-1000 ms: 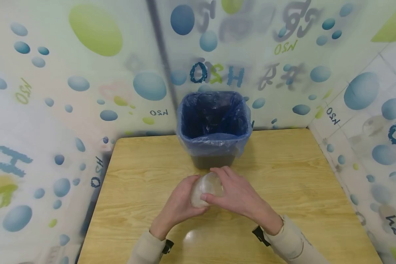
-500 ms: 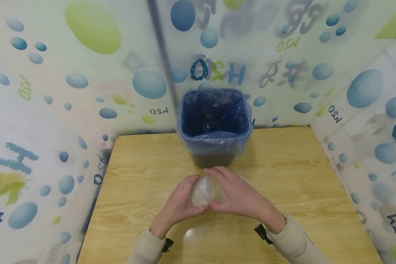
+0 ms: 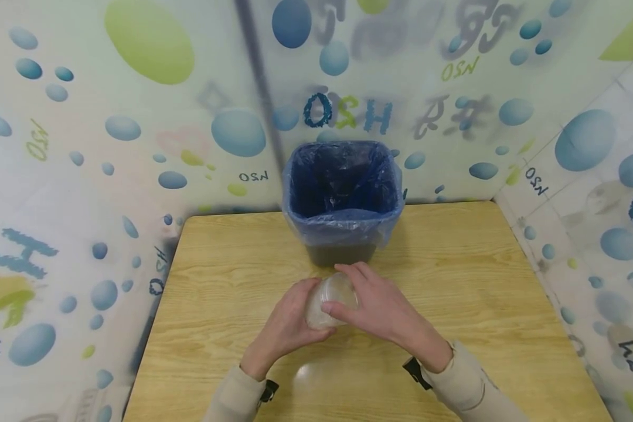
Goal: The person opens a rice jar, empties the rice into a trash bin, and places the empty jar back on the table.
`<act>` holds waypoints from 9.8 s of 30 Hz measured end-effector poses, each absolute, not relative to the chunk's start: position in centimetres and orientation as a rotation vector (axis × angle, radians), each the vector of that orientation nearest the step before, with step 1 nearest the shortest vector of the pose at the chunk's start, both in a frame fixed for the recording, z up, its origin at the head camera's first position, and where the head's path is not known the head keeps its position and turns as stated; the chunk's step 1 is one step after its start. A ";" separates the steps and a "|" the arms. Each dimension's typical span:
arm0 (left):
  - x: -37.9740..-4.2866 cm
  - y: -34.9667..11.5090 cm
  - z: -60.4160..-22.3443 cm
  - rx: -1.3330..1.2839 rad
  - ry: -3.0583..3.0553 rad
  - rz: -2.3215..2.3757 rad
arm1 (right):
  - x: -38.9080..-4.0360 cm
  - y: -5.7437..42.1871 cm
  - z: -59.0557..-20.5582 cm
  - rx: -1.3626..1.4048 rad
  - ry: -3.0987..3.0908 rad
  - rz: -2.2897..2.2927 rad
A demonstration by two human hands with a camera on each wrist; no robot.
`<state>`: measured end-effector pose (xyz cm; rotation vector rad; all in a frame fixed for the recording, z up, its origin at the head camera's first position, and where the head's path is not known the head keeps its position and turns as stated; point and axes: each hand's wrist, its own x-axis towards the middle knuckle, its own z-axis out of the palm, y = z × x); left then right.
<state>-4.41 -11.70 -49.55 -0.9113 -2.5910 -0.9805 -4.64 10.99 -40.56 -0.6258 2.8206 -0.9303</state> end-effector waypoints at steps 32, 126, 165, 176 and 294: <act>-4.4 -11.3 -49.7 -0.910 -2.590 -1.040 | -4.4 11.1 -40.8 -0.687 2.865 -0.916; -3.8 -11.6 -50.4 -0.887 -2.583 -1.053 | -4.3 11.1 -41.3 -0.916 2.917 -0.835; -4.0 -11.9 -50.3 -0.869 -2.572 -1.095 | -4.4 12.0 -41.2 -1.044 2.873 -0.952; -3.9 -12.2 -50.4 -0.830 -2.532 -1.231 | -3.9 14.2 -41.4 -1.013 2.574 -1.535; -21.4 -17.8 -32.7 -0.724 -2.654 -0.294 | -4.0 30.4 -56.9 -0.017 2.928 -1.184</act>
